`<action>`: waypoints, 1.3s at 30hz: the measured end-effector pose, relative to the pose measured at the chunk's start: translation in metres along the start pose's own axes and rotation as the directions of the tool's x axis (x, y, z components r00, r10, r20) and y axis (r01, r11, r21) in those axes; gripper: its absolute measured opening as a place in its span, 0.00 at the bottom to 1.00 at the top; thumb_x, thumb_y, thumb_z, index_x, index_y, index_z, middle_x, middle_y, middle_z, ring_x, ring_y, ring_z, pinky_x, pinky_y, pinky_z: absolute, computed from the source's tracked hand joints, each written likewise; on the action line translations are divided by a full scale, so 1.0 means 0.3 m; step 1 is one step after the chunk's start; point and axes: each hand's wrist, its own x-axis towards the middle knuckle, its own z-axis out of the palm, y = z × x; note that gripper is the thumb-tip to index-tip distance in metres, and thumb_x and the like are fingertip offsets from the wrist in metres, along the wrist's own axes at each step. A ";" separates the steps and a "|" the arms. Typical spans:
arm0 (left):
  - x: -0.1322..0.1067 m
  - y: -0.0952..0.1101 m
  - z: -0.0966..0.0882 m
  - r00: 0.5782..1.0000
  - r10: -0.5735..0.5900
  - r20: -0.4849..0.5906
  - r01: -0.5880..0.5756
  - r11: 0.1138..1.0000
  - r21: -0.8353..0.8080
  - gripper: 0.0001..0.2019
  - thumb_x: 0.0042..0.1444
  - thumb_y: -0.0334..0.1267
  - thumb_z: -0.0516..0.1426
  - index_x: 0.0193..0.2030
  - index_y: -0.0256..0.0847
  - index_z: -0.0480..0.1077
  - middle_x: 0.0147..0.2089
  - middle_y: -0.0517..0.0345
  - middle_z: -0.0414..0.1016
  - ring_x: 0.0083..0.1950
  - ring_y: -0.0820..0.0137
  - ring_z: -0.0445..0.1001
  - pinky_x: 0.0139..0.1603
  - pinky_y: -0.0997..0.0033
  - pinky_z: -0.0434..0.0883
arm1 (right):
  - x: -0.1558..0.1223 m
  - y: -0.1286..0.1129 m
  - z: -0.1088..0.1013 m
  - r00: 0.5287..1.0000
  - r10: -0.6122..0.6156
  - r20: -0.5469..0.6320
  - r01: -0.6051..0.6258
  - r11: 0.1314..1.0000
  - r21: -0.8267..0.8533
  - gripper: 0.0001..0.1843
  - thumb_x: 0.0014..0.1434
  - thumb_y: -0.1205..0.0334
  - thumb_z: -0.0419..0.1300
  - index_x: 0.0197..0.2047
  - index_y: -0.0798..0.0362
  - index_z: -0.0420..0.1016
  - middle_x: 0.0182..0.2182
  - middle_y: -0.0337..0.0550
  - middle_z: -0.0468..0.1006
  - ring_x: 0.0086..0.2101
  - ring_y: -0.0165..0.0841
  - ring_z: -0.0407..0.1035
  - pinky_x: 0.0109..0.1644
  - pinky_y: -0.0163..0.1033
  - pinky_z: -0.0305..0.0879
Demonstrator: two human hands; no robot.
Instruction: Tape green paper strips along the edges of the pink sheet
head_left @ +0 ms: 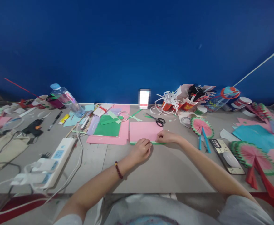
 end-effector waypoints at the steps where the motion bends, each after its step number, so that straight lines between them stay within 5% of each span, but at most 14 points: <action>1: 0.000 0.000 0.000 1.000 -0.001 -0.001 0.001 1.000 -0.001 0.08 0.58 0.27 0.50 0.41 0.37 0.69 0.39 0.51 0.71 0.44 0.64 0.67 0.46 0.64 0.68 | -0.001 -0.001 0.001 1.000 0.001 -0.002 -0.001 1.000 0.000 0.10 0.48 0.58 0.56 0.21 0.54 0.66 0.18 0.35 0.63 0.23 0.27 0.57 0.27 0.33 0.51; 12: 0.005 0.011 -0.002 0.999 -0.050 -0.007 0.050 0.999 -0.010 0.10 0.57 0.27 0.50 0.43 0.37 0.69 0.41 0.50 0.71 0.44 0.63 0.67 0.46 0.63 0.69 | 0.005 0.000 0.009 0.999 0.033 -0.026 -0.034 0.999 -0.023 0.09 0.48 0.59 0.59 0.21 0.54 0.68 0.19 0.36 0.66 0.24 0.28 0.59 0.28 0.33 0.52; 21: 0.011 0.019 -0.001 0.999 -0.021 0.041 0.018 0.997 0.069 0.20 0.57 0.27 0.50 0.57 0.37 0.63 0.45 0.47 0.68 0.46 0.61 0.66 0.46 0.60 0.68 | 0.013 0.000 0.014 0.999 0.031 -0.029 -0.032 0.998 -0.059 0.12 0.49 0.55 0.61 0.22 0.54 0.70 0.20 0.37 0.68 0.24 0.28 0.59 0.27 0.33 0.51; 32: 0.007 0.019 0.005 0.995 -0.029 0.093 0.016 0.991 0.130 0.19 0.57 0.28 0.50 0.56 0.37 0.62 0.47 0.45 0.67 0.48 0.59 0.65 0.46 0.57 0.68 | 0.003 -0.014 0.003 0.999 0.032 -0.024 -0.033 0.998 -0.048 0.12 0.49 0.56 0.59 0.21 0.55 0.69 0.18 0.35 0.65 0.23 0.27 0.57 0.27 0.33 0.50; 39: 0.022 0.039 -0.025 0.986 -0.016 0.167 -0.017 0.981 0.195 0.16 0.56 0.29 0.51 0.52 0.37 0.64 0.47 0.46 0.68 0.48 0.58 0.65 0.46 0.57 0.67 | 0.011 0.030 0.000 0.999 0.002 0.041 -0.007 0.993 0.116 0.12 0.45 0.55 0.61 0.21 0.55 0.71 0.17 0.36 0.67 0.23 0.27 0.59 0.26 0.33 0.53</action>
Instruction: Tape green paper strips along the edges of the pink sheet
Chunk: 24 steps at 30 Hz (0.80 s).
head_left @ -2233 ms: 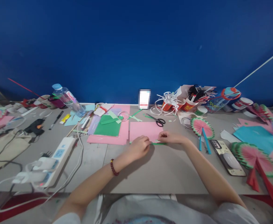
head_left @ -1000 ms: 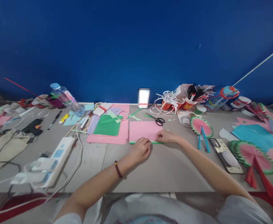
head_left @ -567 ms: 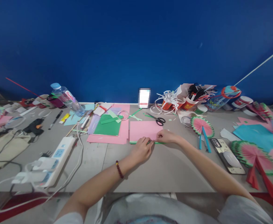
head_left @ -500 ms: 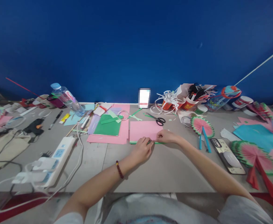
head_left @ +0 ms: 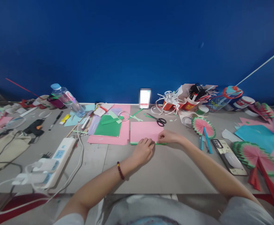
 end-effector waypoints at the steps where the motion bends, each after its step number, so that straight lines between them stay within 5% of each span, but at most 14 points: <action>1: 0.001 0.002 -0.004 1.000 0.003 0.006 -0.003 1.000 0.007 0.16 0.56 0.29 0.52 0.52 0.37 0.64 0.46 0.46 0.68 0.48 0.58 0.65 0.46 0.57 0.67 | 0.000 0.011 -0.002 1.000 -0.015 0.015 0.015 0.999 0.039 0.12 0.45 0.54 0.61 0.23 0.56 0.72 0.18 0.37 0.69 0.23 0.28 0.60 0.27 0.33 0.54; 6: 0.006 0.006 -0.008 1.000 0.007 0.022 -0.008 0.999 0.046 0.17 0.56 0.30 0.52 0.53 0.34 0.63 0.46 0.46 0.68 0.47 0.58 0.65 0.46 0.58 0.66 | -0.025 0.052 -0.009 0.993 -0.077 0.088 0.052 0.964 0.260 0.15 0.45 0.55 0.62 0.33 0.57 0.77 0.22 0.41 0.74 0.25 0.30 0.65 0.30 0.34 0.58; 11: 0.005 0.002 0.000 1.000 0.006 0.028 -0.007 0.999 0.049 0.17 0.56 0.30 0.51 0.54 0.35 0.63 0.46 0.46 0.67 0.47 0.58 0.65 0.46 0.58 0.66 | -0.062 0.053 -0.012 0.997 -0.076 0.012 0.067 0.938 0.339 0.17 0.42 0.62 0.61 0.38 0.56 0.70 0.22 0.34 0.68 0.25 0.28 0.63 0.30 0.33 0.58; 15: 0.004 0.003 -0.004 0.999 -0.001 0.039 -0.001 0.999 0.053 0.18 0.56 0.30 0.51 0.55 0.35 0.62 0.47 0.46 0.67 0.48 0.58 0.65 0.47 0.59 0.66 | -0.066 0.054 -0.020 0.995 -0.099 -0.004 0.093 0.923 0.373 0.17 0.40 0.66 0.59 0.38 0.54 0.66 0.21 0.30 0.62 0.22 0.25 0.56 0.27 0.32 0.53; 24: 0.002 0.002 -0.006 0.999 -0.009 0.042 0.007 0.999 0.043 0.18 0.57 0.30 0.50 0.55 0.37 0.61 0.48 0.47 0.66 0.49 0.59 0.64 0.48 0.59 0.66 | -0.066 0.081 -0.024 0.999 -0.038 -0.009 0.038 0.903 0.428 0.17 0.37 0.68 0.55 0.36 0.53 0.63 0.23 0.32 0.65 0.23 0.27 0.60 0.27 0.33 0.55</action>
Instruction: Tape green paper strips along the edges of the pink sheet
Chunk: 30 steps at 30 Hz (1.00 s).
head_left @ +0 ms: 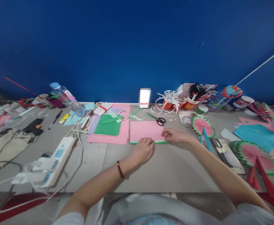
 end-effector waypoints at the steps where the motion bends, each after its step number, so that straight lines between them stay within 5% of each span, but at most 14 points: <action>1: 0.000 0.001 -0.002 1.000 0.003 -0.001 -0.003 1.000 0.001 0.18 0.57 0.30 0.50 0.55 0.36 0.61 0.48 0.47 0.66 0.49 0.59 0.64 0.48 0.59 0.66 | -0.001 0.001 0.000 1.000 0.009 -0.003 -0.009 1.000 0.006 0.17 0.37 0.68 0.55 0.36 0.53 0.63 0.23 0.32 0.65 0.23 0.27 0.60 0.28 0.33 0.56; 12: 0.000 0.000 -0.006 1.000 0.014 -0.007 -0.014 1.000 0.007 0.18 0.57 0.30 0.51 0.55 0.33 0.61 0.48 0.46 0.66 0.48 0.59 0.64 0.48 0.60 0.66 | 0.009 0.002 0.008 0.992 0.042 -0.118 -0.067 0.975 -0.213 0.14 0.40 0.71 0.56 0.33 0.52 0.62 0.24 0.34 0.68 0.25 0.28 0.64 0.28 0.32 0.58; 30: 0.003 0.007 -0.017 1.000 0.006 0.018 -0.006 0.999 0.037 0.17 0.57 0.30 0.50 0.54 0.34 0.61 0.46 0.47 0.66 0.47 0.59 0.64 0.47 0.60 0.65 | 0.030 -0.027 0.003 0.995 0.045 -0.087 -0.085 0.835 -0.544 0.15 0.42 0.75 0.56 0.35 0.52 0.64 0.28 0.36 0.70 0.30 0.30 0.64 0.32 0.31 0.56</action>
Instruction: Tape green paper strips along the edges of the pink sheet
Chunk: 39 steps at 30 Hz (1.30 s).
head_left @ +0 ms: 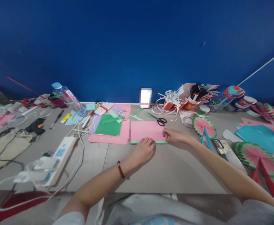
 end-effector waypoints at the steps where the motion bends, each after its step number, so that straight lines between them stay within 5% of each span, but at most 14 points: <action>1: 0.000 0.000 0.000 1.000 -0.002 0.004 0.002 1.000 -0.001 0.17 0.57 0.30 0.50 0.54 0.34 0.61 0.46 0.47 0.66 0.47 0.59 0.64 0.47 0.60 0.65 | 0.003 0.003 0.002 1.000 0.002 0.001 -0.002 1.000 -0.005 0.15 0.42 0.75 0.56 0.35 0.52 0.65 0.28 0.37 0.71 0.30 0.30 0.64 0.32 0.31 0.56; 18: -0.001 -0.003 0.007 1.000 -0.006 -0.010 0.006 1.000 -0.025 0.18 0.56 0.29 0.51 0.54 0.35 0.61 0.47 0.46 0.67 0.48 0.59 0.64 0.48 0.60 0.65 | 0.006 0.005 -0.004 1.000 -0.016 -0.022 0.015 0.998 -0.062 0.14 0.41 0.76 0.56 0.33 0.52 0.66 0.27 0.37 0.70 0.29 0.31 0.63 0.31 0.32 0.55; 21: 0.000 -0.002 0.009 1.000 -0.001 -0.013 0.001 1.000 -0.020 0.17 0.57 0.30 0.50 0.55 0.34 0.61 0.48 0.46 0.66 0.49 0.59 0.64 0.48 0.59 0.65 | -0.032 0.031 0.011 0.989 0.000 -0.148 -0.016 0.994 -0.105 0.10 0.48 0.75 0.52 0.33 0.52 0.67 0.28 0.40 0.72 0.30 0.31 0.64 0.33 0.33 0.55; 25: 0.001 -0.002 0.010 1.000 0.002 -0.004 -0.002 1.000 -0.019 0.17 0.57 0.30 0.51 0.54 0.34 0.61 0.47 0.46 0.66 0.48 0.59 0.64 0.48 0.60 0.65 | -0.138 0.031 0.092 0.888 -0.022 -0.459 -0.028 0.995 -0.100 0.10 0.56 0.71 0.47 0.37 0.53 0.68 0.33 0.45 0.75 0.32 0.34 0.68 0.37 0.36 0.58; 30: 0.001 0.002 0.015 0.999 0.007 -0.040 -0.007 1.000 -0.023 0.14 0.58 0.30 0.51 0.52 0.34 0.63 0.46 0.47 0.66 0.48 0.60 0.64 0.48 0.60 0.65 | -0.202 -0.053 0.284 0.754 -0.165 -0.635 0.103 0.986 -0.133 0.17 0.60 0.68 0.45 0.49 0.54 0.69 0.46 0.52 0.76 0.48 0.41 0.69 0.52 0.47 0.64; 33: 0.002 0.005 0.021 0.996 -0.019 -0.083 0.017 1.000 -0.022 0.09 0.60 0.30 0.50 0.47 0.35 0.65 0.44 0.48 0.67 0.46 0.61 0.65 0.47 0.61 0.66 | -0.172 -0.109 0.372 0.753 -0.319 -0.575 0.215 0.946 -0.244 0.26 0.58 0.71 0.45 0.59 0.54 0.63 0.56 0.53 0.70 0.57 0.41 0.63 0.60 0.51 0.60; 39: 0.005 0.006 0.037 0.997 0.019 -0.080 -0.018 1.000 0.008 0.11 0.61 0.31 0.51 0.49 0.35 0.65 0.46 0.47 0.68 0.47 0.61 0.66 0.46 0.60 0.66 | -0.141 -0.141 0.411 0.745 -0.268 -0.611 0.104 0.951 -0.290 0.30 0.58 0.73 0.46 0.63 0.56 0.57 0.55 0.55 0.72 0.55 0.41 0.67 0.62 0.52 0.60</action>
